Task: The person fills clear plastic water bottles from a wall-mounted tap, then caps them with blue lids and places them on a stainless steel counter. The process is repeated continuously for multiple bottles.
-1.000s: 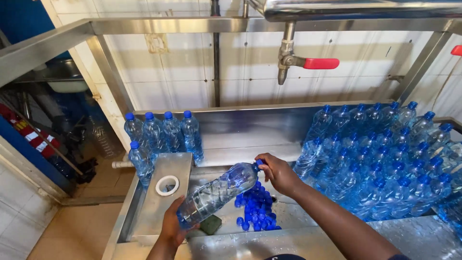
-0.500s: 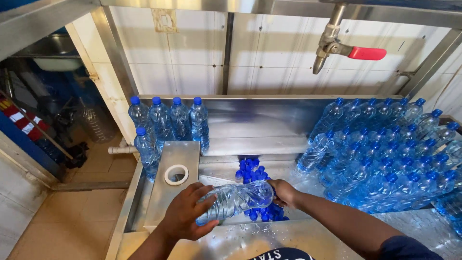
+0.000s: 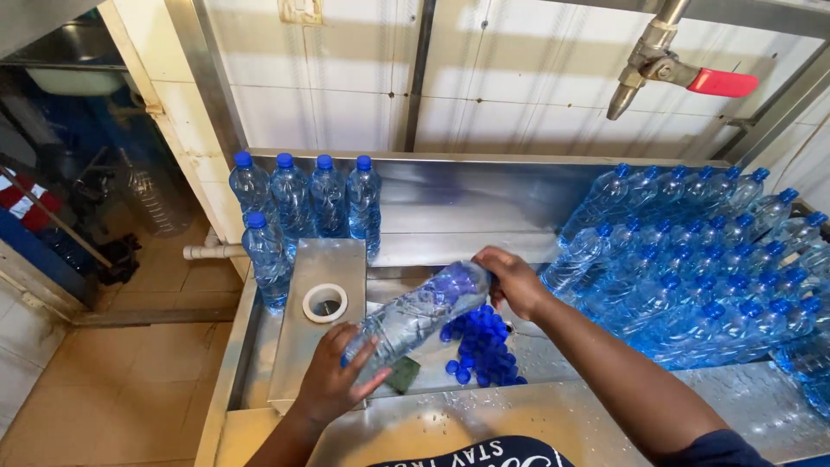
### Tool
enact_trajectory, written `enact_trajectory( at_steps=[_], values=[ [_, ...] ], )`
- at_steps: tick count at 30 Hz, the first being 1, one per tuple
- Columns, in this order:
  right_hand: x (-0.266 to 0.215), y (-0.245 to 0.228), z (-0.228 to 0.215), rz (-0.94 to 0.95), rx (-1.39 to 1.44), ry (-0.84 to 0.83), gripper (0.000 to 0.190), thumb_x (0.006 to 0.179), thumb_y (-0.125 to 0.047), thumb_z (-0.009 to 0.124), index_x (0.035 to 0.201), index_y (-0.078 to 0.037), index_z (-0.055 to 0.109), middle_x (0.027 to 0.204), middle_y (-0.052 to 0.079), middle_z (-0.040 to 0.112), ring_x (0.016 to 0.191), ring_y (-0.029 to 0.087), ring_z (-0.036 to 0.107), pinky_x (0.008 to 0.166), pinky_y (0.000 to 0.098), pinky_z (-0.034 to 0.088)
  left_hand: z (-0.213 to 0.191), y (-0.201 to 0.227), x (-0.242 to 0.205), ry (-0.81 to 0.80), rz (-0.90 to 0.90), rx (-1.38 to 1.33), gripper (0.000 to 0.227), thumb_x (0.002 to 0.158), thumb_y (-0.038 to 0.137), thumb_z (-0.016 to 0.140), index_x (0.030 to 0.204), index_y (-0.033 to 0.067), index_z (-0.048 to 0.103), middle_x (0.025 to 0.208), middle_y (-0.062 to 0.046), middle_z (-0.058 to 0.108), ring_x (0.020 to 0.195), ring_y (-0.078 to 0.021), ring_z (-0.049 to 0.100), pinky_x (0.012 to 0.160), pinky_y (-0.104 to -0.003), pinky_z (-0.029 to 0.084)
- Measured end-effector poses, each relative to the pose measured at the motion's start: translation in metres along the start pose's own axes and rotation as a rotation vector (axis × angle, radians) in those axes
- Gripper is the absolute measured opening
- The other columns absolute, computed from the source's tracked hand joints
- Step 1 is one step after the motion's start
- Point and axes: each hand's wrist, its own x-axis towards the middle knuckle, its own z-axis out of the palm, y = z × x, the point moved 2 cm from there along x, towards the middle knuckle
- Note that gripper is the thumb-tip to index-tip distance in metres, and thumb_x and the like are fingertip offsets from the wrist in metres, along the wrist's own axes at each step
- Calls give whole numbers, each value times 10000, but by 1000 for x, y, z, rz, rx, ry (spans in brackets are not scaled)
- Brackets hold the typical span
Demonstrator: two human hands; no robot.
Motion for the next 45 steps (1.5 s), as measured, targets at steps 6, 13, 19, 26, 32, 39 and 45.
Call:
enact_trajectory(
  at_steps=[6,13,19,26,32,39,45],
  values=[
    [-65,-98,124,-493,-519,-23,214,956,-368,859,995,-176,773,834,-50,744,750,79,637,649,296,487,-11,21,112,-1,-625,-304,1202,763,436,1037,1694,96,358,1586,-181,626,1450,-370,609,1325,-605,268],
    [-19,-38,123,-702,-42,-125,469,1089,-106,652,1543,-7,593,737,184,687,660,256,728,630,345,630,-82,-41,114,41,-1216,-374,1220,571,498,1095,1578,117,521,1461,-272,701,1341,-520,670,1235,-693,437],
    [49,183,79,-251,-1084,-281,520,987,-158,710,1487,-53,612,1330,267,705,1134,517,756,919,614,648,-133,-108,84,412,-1261,-397,1042,646,233,1041,1567,127,565,1501,-172,658,1468,-367,592,1274,-547,392],
    [76,299,51,-122,-1312,-270,379,1112,-176,472,1474,-168,585,1386,178,641,1045,384,720,810,539,611,-69,-160,16,499,-1612,-611,1113,596,-86,888,1611,179,517,1381,-94,725,1248,-318,682,1044,-482,552],
    [69,286,55,-256,-1293,-280,283,883,-106,668,1165,-129,681,1186,185,727,1034,404,694,827,536,570,-3,-199,-37,428,-1483,-605,1053,508,16,917,1498,123,575,1303,-131,725,1152,-356,684,909,-533,557],
    [86,303,29,-312,-689,36,290,894,-105,681,1128,-192,829,1147,114,750,1059,353,757,974,443,559,32,-250,-76,236,-1456,-498,1122,522,212,1030,1504,70,507,1333,-204,752,1116,-375,738,910,-556,609],
    [186,335,-138,-437,391,327,197,1141,-325,642,1073,-144,604,877,108,688,808,218,722,547,274,413,-5,-200,-36,236,-1500,-577,1059,633,-186,899,1599,61,542,1369,-194,686,1145,-356,638,874,-563,597]
  ],
)
